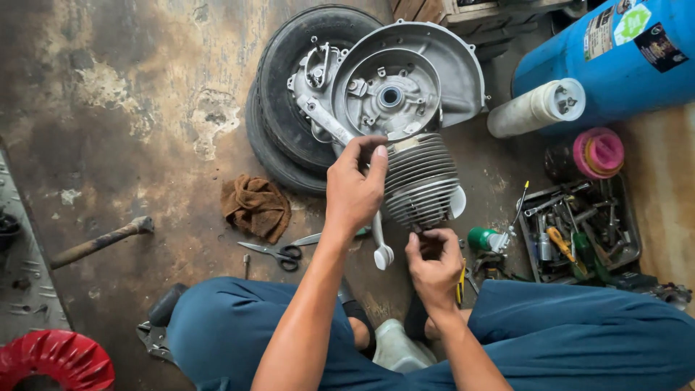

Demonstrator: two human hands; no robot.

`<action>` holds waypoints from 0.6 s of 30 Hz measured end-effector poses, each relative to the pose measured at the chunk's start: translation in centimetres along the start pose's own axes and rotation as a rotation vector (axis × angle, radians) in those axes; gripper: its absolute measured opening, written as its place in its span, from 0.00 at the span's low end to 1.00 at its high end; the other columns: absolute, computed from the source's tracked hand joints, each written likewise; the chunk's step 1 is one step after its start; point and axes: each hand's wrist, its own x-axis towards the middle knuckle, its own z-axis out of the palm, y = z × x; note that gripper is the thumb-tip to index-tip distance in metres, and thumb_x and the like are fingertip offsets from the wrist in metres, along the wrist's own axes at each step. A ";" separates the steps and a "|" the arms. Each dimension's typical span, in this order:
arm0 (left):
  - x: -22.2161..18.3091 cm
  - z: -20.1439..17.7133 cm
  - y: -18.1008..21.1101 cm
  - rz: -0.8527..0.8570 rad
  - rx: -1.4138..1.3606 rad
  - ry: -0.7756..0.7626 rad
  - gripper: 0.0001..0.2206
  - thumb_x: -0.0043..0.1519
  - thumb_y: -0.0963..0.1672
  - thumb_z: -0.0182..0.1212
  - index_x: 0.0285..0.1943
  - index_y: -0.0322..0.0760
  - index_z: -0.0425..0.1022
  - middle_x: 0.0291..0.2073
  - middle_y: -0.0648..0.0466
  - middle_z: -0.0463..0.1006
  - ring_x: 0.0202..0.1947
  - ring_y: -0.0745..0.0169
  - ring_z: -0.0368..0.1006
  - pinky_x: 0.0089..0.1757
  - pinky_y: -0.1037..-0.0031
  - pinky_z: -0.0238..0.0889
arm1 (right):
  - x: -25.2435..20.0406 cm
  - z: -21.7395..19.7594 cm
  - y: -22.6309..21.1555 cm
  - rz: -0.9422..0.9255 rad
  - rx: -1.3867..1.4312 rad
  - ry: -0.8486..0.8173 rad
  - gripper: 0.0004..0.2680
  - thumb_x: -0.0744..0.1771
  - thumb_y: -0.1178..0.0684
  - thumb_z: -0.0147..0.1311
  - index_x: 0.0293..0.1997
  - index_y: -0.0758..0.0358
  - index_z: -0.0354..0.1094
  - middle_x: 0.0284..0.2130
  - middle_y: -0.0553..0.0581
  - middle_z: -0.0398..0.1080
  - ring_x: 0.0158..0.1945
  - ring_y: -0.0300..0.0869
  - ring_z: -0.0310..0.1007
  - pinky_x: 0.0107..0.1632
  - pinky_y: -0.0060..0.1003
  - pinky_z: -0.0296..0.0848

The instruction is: Repairing or assembling motorcycle engine components including the cylinder and casing.

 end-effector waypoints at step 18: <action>-0.4 -0.1 0.4 0.106 0.014 -0.024 0.10 0.65 0.45 0.56 0.51 0.44 0.81 0.24 0.52 0.80 0.29 0.62 0.76 0.36 0.68 0.71 | 0.6 0.4 -0.3 -0.289 -0.097 0.054 0.07 0.68 0.51 0.59 0.35 0.60 0.69 0.21 0.56 0.69 0.26 0.54 0.74 0.26 0.41 0.71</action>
